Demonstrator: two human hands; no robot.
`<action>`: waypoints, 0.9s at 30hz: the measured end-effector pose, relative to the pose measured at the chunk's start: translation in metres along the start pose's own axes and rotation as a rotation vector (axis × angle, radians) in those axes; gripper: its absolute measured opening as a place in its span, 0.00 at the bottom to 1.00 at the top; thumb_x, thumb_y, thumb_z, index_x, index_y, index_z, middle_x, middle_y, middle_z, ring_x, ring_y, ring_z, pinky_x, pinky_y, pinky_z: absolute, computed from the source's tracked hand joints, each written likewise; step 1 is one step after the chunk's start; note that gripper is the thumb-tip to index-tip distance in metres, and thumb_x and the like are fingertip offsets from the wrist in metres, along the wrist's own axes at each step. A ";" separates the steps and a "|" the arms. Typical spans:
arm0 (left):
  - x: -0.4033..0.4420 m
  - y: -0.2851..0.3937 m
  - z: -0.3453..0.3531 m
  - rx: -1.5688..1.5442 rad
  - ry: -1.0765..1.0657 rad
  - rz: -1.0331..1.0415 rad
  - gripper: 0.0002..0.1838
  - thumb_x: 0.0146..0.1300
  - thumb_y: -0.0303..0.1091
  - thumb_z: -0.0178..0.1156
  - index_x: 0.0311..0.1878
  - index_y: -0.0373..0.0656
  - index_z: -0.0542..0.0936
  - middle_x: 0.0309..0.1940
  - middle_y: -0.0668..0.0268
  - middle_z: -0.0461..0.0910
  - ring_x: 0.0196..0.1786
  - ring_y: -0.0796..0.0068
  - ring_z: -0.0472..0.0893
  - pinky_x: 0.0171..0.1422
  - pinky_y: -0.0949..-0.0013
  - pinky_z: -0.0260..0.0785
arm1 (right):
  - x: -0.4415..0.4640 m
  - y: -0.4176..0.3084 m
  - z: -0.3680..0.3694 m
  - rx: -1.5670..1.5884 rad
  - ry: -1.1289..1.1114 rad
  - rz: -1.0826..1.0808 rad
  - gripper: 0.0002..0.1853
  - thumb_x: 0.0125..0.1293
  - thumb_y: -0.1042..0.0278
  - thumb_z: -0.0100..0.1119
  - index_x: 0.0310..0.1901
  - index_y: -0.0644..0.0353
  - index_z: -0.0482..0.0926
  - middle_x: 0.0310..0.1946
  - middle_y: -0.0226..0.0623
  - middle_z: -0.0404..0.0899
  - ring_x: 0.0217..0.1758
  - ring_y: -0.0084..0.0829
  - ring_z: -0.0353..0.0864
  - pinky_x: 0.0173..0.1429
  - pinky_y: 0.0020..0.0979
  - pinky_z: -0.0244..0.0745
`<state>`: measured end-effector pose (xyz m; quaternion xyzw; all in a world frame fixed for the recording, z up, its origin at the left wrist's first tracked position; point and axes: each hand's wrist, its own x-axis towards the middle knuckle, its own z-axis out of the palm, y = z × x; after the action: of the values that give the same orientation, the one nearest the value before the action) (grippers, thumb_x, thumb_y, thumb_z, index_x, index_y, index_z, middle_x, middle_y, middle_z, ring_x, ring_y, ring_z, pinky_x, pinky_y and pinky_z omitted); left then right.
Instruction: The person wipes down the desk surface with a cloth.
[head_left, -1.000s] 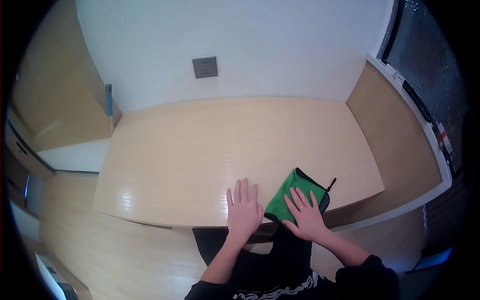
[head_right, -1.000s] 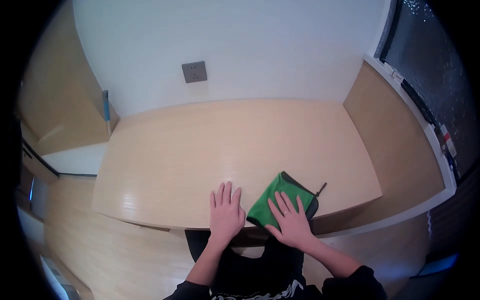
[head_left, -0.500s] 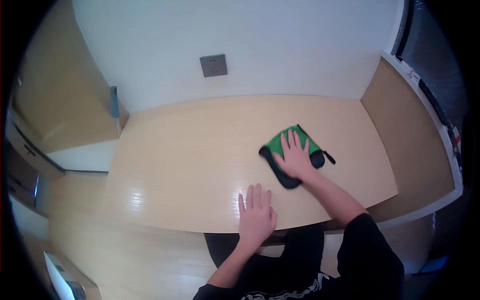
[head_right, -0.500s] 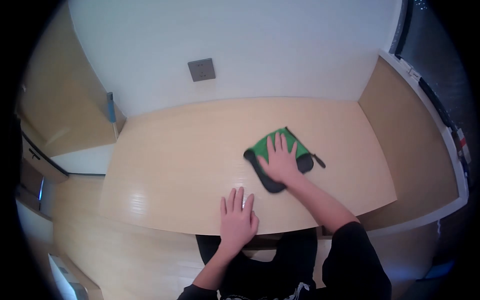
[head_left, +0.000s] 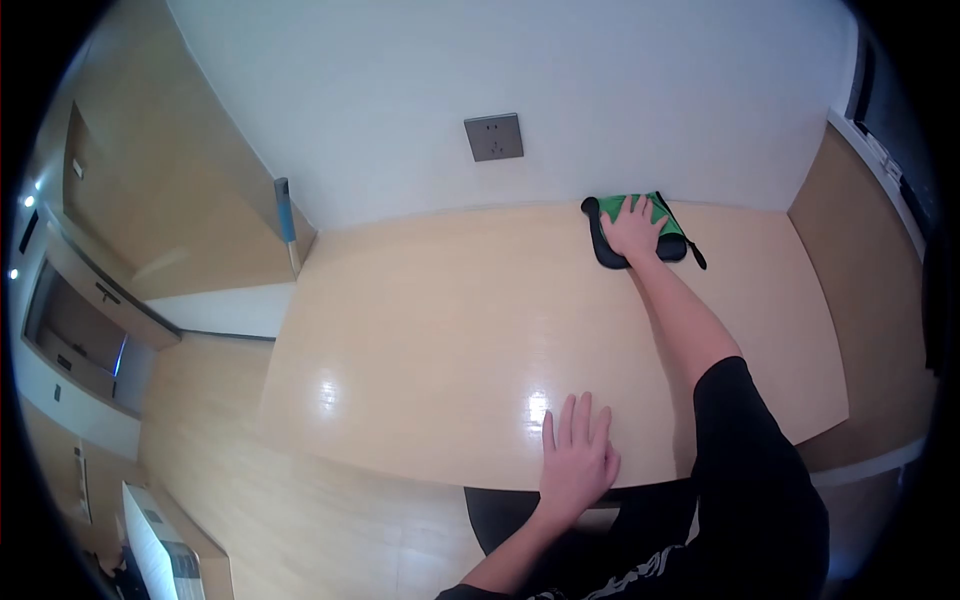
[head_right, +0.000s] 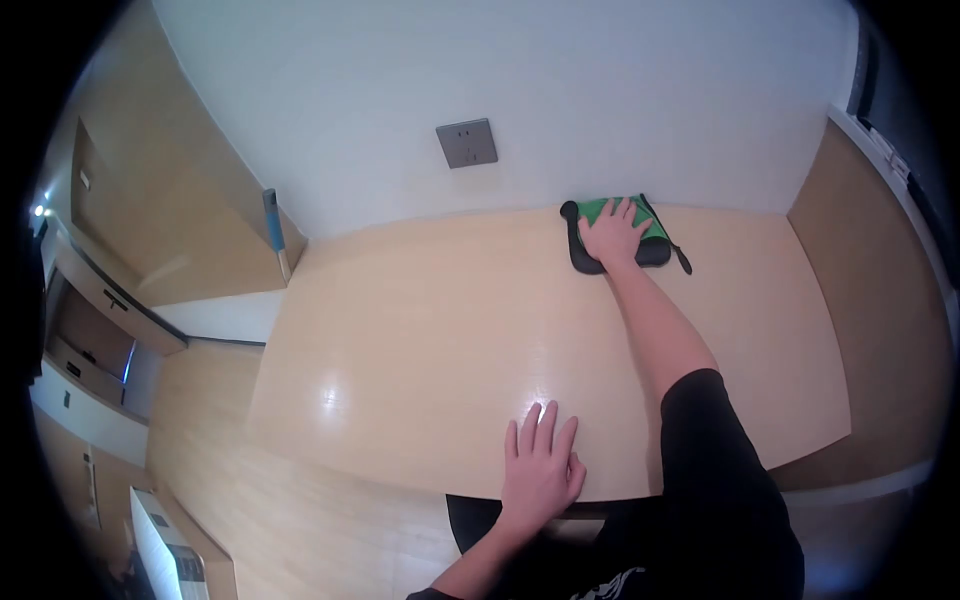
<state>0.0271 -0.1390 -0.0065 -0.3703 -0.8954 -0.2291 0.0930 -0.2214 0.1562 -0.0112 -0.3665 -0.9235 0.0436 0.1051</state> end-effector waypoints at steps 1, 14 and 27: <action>0.000 0.000 0.001 0.007 0.010 0.001 0.26 0.56 0.35 0.58 0.60 0.43 0.75 0.65 0.51 0.68 0.70 0.50 0.65 0.73 0.40 0.54 | -0.002 0.002 0.003 -0.007 -0.002 0.001 0.41 0.70 0.37 0.40 0.75 0.61 0.54 0.77 0.49 0.49 0.81 0.43 0.44 0.77 0.64 0.38; -0.004 -0.003 0.004 -0.162 0.173 -0.028 0.27 0.63 0.40 0.58 0.63 0.37 0.71 0.63 0.50 0.69 0.67 0.53 0.69 0.73 0.48 0.56 | -0.228 0.080 -0.042 0.084 0.041 -0.599 0.38 0.67 0.45 0.52 0.73 0.57 0.60 0.75 0.48 0.53 0.79 0.45 0.51 0.77 0.57 0.42; -0.005 -0.005 0.002 -0.173 0.129 0.057 0.30 0.61 0.45 0.63 0.62 0.37 0.71 0.59 0.51 0.72 0.64 0.53 0.71 0.71 0.49 0.58 | -0.339 0.104 -0.090 0.034 -0.099 -0.602 0.40 0.63 0.45 0.56 0.72 0.60 0.61 0.75 0.53 0.52 0.79 0.47 0.50 0.76 0.61 0.42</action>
<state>0.0267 -0.1439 -0.0118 -0.3870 -0.8534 -0.3263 0.1247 0.1085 -0.0003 0.0054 -0.0718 -0.9937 0.0437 0.0743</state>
